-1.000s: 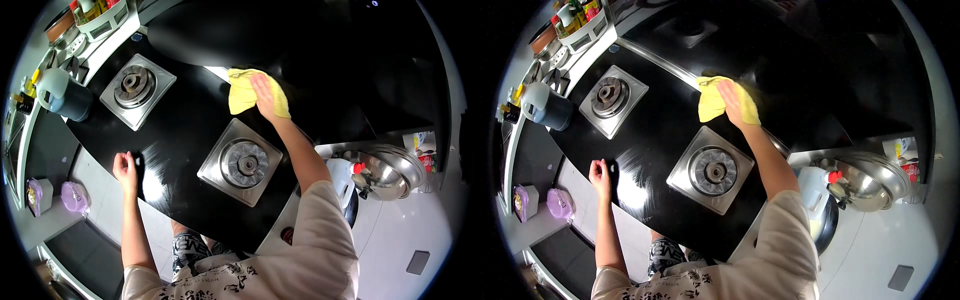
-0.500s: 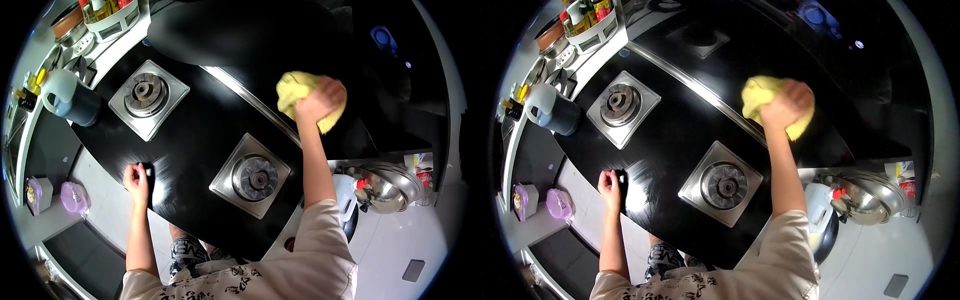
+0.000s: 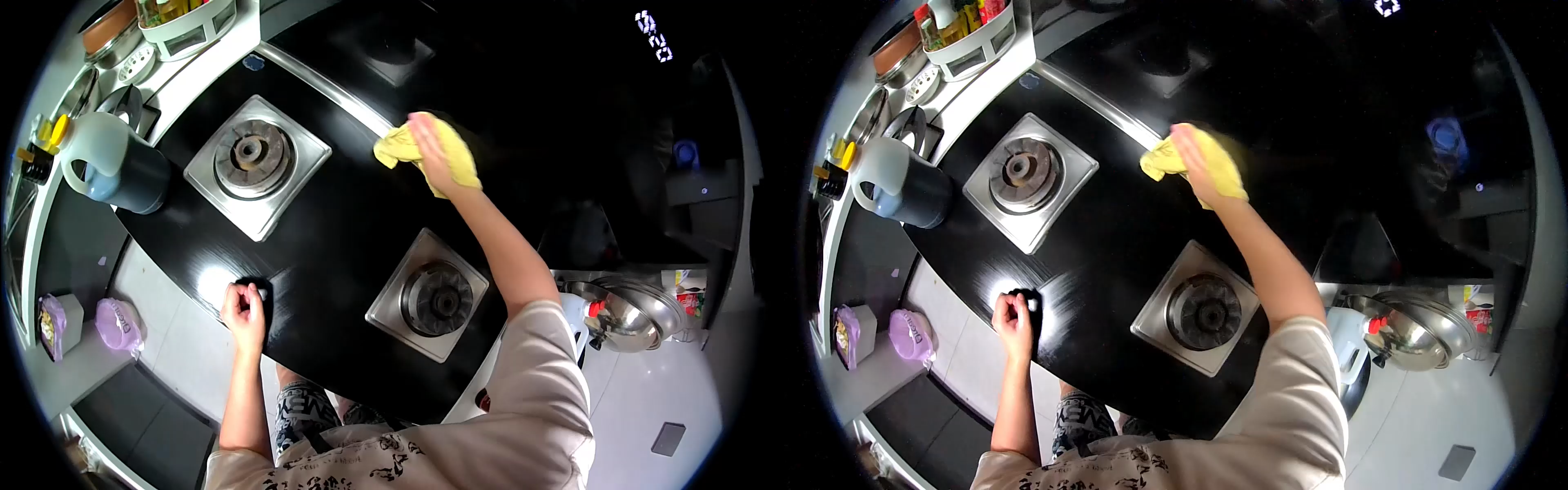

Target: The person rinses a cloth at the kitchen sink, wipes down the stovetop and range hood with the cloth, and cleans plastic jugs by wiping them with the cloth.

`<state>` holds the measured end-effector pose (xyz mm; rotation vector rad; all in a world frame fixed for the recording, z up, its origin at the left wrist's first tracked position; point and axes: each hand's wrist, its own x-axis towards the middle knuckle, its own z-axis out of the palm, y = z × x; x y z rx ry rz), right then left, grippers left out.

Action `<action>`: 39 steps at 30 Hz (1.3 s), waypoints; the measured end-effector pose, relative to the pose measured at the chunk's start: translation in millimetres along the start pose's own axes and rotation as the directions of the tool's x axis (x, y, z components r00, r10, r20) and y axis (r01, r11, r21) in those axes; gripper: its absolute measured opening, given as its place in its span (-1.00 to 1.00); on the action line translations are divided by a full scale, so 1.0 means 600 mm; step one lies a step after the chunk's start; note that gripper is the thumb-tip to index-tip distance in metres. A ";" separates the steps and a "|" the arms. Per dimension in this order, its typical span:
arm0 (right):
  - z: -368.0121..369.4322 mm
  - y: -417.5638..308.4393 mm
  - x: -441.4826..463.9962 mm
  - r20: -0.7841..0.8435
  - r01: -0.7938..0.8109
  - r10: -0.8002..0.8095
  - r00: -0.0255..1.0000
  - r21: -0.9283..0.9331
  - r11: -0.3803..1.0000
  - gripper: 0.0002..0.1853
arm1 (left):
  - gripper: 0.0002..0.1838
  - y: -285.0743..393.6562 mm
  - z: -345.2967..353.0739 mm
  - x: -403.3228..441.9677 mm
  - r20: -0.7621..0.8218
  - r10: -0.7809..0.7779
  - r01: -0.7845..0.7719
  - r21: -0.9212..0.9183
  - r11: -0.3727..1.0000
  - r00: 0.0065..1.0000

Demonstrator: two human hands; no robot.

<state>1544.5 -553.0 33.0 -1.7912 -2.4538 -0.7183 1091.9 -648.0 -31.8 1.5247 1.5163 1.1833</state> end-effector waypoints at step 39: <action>0.080 -0.087 0.547 -0.202 0.101 -0.080 0.976 0.097 0.990 -0.25 | -0.71 0.013 -0.013 0.025 0.068 0.166 -0.161 -0.081 0.984 0.984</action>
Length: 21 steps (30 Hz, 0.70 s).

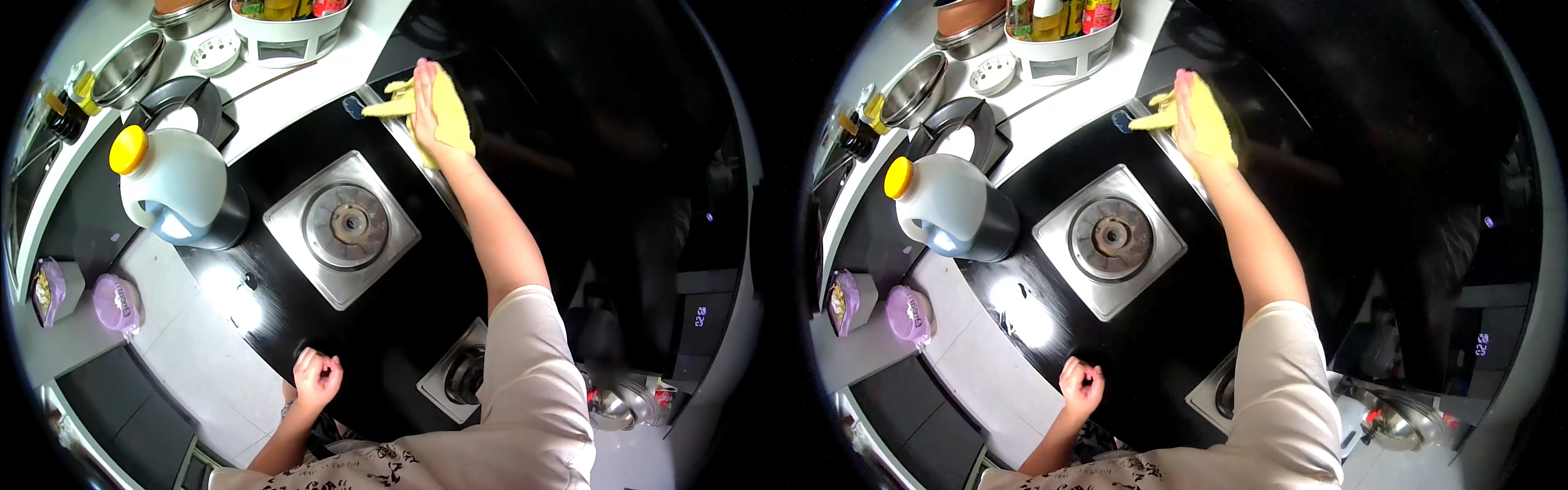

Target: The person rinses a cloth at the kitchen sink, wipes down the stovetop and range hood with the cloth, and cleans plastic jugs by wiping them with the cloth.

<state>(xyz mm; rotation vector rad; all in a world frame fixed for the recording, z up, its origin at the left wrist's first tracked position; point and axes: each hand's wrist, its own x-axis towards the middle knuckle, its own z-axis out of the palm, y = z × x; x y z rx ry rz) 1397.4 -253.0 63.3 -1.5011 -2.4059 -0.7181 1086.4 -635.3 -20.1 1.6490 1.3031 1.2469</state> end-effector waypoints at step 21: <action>0.052 -0.019 0.185 -0.010 0.050 -0.051 0.999 -0.094 0.994 -0.25 | -0.74 0.004 -0.016 0.017 0.107 0.043 -0.040 -0.023 0.999 0.993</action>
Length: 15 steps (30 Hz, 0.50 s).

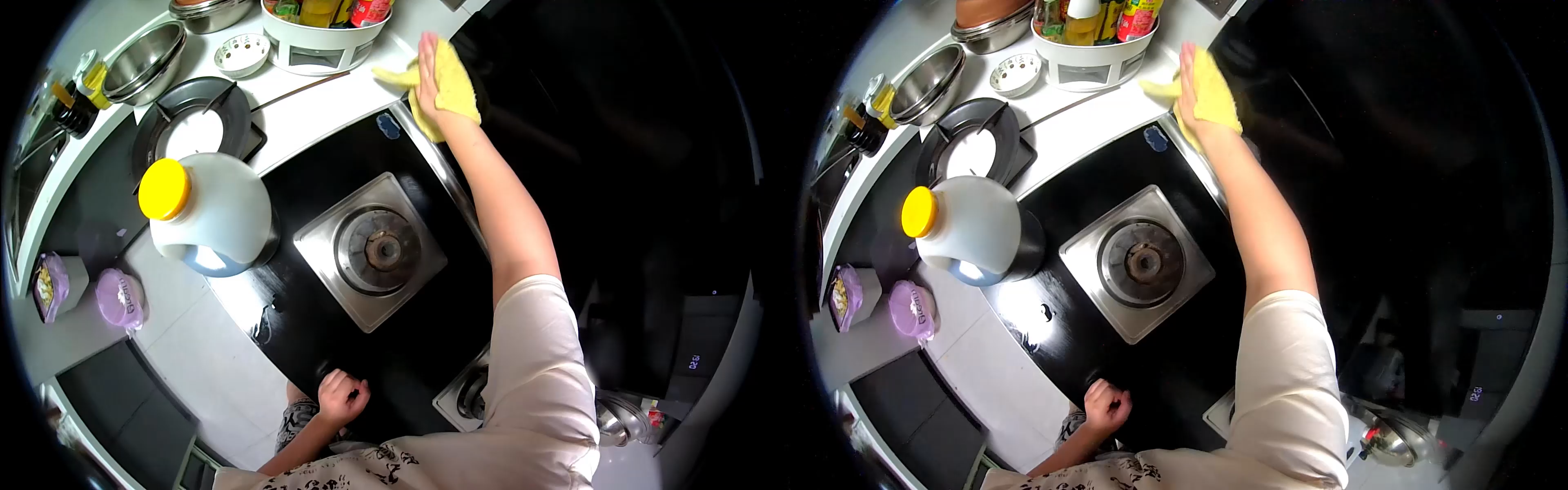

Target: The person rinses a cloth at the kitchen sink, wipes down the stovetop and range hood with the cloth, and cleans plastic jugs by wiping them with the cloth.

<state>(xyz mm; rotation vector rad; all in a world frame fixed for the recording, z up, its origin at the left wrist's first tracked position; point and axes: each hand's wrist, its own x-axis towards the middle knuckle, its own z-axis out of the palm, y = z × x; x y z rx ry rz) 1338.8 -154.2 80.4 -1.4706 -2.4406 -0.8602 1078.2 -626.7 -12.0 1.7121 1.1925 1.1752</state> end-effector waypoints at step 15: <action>-0.043 -0.070 -0.405 0.458 -0.390 0.031 0.888 0.716 0.580 -0.24 | -0.73 0.000 0.003 -0.007 -0.014 -0.032 0.032 -0.012 0.999 0.999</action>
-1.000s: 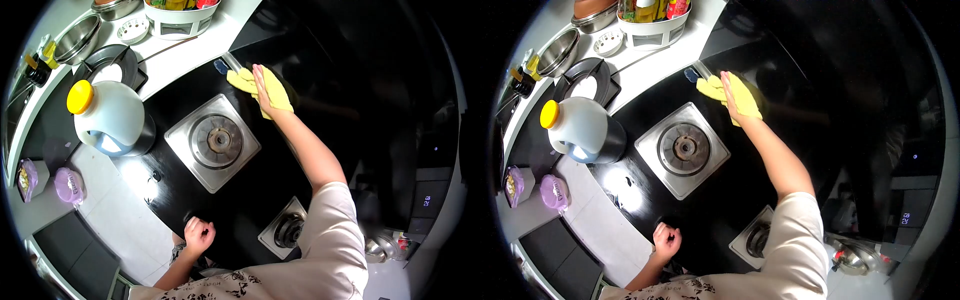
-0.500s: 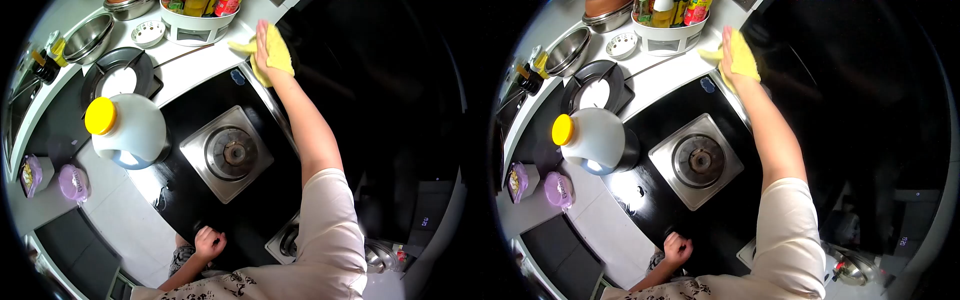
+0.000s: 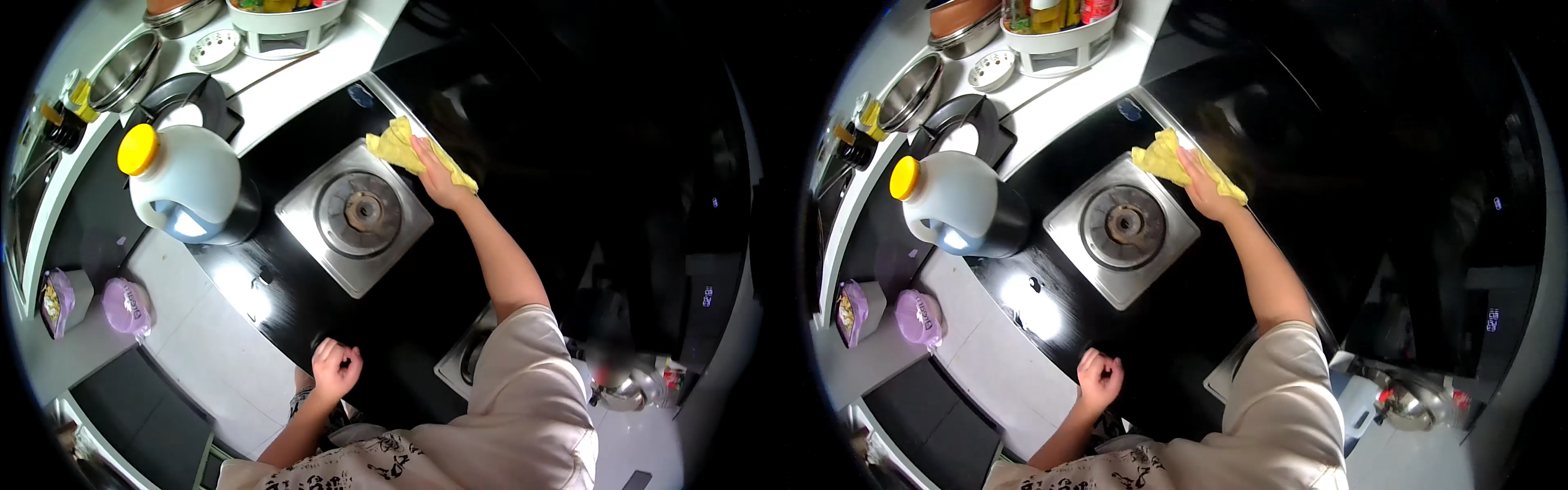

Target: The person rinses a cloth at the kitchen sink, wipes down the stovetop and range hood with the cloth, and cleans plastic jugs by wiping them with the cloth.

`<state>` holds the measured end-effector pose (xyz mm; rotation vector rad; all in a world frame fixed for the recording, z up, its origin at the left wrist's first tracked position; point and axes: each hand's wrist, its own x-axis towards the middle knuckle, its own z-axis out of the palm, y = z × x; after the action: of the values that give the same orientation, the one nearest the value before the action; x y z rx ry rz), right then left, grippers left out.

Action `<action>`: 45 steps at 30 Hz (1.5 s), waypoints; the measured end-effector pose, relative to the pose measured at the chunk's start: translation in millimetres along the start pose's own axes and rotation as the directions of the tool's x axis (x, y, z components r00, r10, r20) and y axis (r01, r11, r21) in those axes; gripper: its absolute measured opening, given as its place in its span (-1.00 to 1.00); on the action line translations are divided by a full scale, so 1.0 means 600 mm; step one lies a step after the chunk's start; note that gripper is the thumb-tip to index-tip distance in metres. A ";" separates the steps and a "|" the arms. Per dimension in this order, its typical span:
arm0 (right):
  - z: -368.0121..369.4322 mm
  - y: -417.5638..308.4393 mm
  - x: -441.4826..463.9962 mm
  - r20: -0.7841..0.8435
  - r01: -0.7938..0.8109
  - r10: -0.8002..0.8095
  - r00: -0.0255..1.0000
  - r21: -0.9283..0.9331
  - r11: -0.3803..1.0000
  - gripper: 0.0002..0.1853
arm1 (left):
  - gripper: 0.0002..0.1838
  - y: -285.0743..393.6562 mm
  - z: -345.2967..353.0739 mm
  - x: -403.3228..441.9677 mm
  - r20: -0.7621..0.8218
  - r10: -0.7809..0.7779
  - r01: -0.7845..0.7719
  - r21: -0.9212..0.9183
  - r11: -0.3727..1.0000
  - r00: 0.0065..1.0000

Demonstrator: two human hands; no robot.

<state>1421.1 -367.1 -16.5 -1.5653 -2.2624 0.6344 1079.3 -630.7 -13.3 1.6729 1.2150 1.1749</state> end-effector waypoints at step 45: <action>-0.178 -0.087 0.012 -0.583 -0.306 -0.418 0.697 -0.769 0.562 -0.38 | -0.72 0.003 0.009 -0.010 -0.041 -0.065 0.066 0.023 0.998 0.997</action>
<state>1429.9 -356.9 102.1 -1.5971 -1.9433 -1.1587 1084.0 -637.3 -14.6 1.6223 1.3041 1.1626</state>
